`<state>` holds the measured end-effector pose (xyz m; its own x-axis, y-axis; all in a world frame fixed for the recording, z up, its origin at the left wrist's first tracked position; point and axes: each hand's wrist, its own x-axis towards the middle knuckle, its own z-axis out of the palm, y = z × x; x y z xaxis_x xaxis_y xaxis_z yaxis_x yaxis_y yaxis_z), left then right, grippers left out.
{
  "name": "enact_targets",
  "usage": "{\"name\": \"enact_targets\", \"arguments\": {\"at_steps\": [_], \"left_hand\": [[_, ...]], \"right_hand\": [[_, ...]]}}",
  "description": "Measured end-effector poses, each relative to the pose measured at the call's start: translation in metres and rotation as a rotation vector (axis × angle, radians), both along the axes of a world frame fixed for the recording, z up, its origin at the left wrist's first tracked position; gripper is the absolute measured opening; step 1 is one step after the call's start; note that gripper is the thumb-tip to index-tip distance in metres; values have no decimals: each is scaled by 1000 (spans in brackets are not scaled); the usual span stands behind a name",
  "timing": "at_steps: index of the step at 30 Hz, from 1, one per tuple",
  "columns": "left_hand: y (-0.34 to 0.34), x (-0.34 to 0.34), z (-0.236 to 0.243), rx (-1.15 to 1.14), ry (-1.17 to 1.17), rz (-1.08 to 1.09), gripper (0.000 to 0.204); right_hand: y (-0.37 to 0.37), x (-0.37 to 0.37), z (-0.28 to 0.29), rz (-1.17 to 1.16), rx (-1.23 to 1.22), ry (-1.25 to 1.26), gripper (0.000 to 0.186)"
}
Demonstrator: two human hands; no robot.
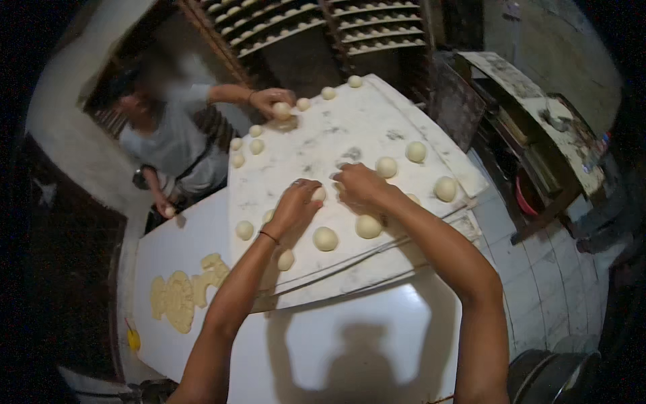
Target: The person works with other bakery staff at a large table to shape dough balls into decorative patterns and place them onto wooden boards.
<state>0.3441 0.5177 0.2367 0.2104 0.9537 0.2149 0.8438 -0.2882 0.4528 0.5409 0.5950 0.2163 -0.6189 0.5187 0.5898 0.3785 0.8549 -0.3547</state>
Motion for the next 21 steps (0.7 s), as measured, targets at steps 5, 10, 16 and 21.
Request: {"name": "enact_targets", "arguments": {"at_steps": [5, 10, 16, 21], "left_hand": [[-11, -33, 3, 88, 4, 0, 33], [-50, -40, -3, 345, 68, 38, 71], [-294, -55, 8, 281, -451, 122, 40], [-500, -84, -123, -320, -1131, 566, 19]], "right_hand": [[5, -23, 11, -71, -283, -266, 38], [-51, -21, -1, -297, -50, 134, 50], [-308, 33, -42, -524, -458, 667, 25], [-505, -81, -132, -400, -1544, 398, 17]]}}
